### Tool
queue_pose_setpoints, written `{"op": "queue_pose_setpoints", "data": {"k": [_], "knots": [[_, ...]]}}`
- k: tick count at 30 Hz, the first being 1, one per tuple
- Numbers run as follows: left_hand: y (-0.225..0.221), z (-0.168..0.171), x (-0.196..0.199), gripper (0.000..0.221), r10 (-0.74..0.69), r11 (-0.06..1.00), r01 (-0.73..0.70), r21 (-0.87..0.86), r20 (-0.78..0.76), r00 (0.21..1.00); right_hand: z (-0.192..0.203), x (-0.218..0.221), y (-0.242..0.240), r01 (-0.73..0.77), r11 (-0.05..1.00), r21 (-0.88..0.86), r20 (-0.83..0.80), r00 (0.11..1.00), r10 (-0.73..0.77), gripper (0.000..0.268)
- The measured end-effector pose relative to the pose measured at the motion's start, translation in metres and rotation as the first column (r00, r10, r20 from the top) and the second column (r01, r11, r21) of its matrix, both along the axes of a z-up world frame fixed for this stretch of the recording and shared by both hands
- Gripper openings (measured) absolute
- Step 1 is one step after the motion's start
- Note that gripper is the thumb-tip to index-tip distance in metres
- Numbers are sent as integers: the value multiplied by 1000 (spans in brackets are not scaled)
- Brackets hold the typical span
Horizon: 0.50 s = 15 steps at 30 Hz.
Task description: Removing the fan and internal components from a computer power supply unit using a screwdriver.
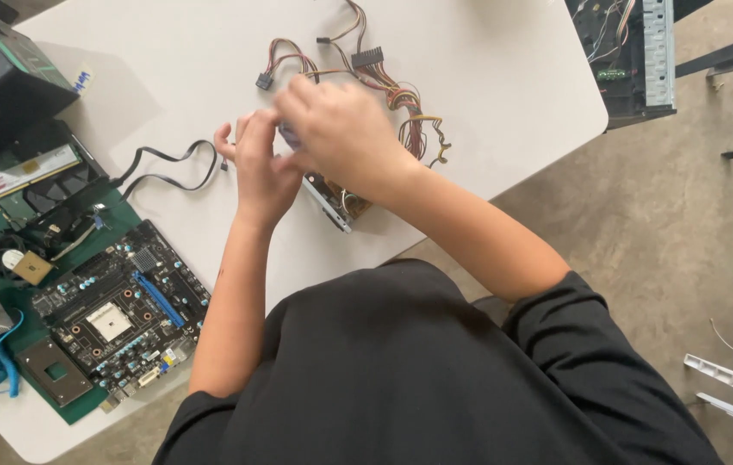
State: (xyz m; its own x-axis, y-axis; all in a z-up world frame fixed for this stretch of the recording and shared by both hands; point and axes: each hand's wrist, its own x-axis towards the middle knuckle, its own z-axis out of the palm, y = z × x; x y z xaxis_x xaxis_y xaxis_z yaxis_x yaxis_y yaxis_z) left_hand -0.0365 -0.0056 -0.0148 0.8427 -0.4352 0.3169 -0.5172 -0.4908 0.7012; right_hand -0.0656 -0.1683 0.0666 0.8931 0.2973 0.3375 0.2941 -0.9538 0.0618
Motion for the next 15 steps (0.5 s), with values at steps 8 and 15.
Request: {"op": "queue_pose_setpoints", "data": {"k": [8,15], "knots": [[21,-56,9,85,-265,950,287,127,-164,950,-14,-1,-12,-153,983,-98,100,981,163,49],[32,-78,-9,110,-189,902,277,331,-275,943,-54,4,-27,-3,984,-180,166,986,34,59]]}}
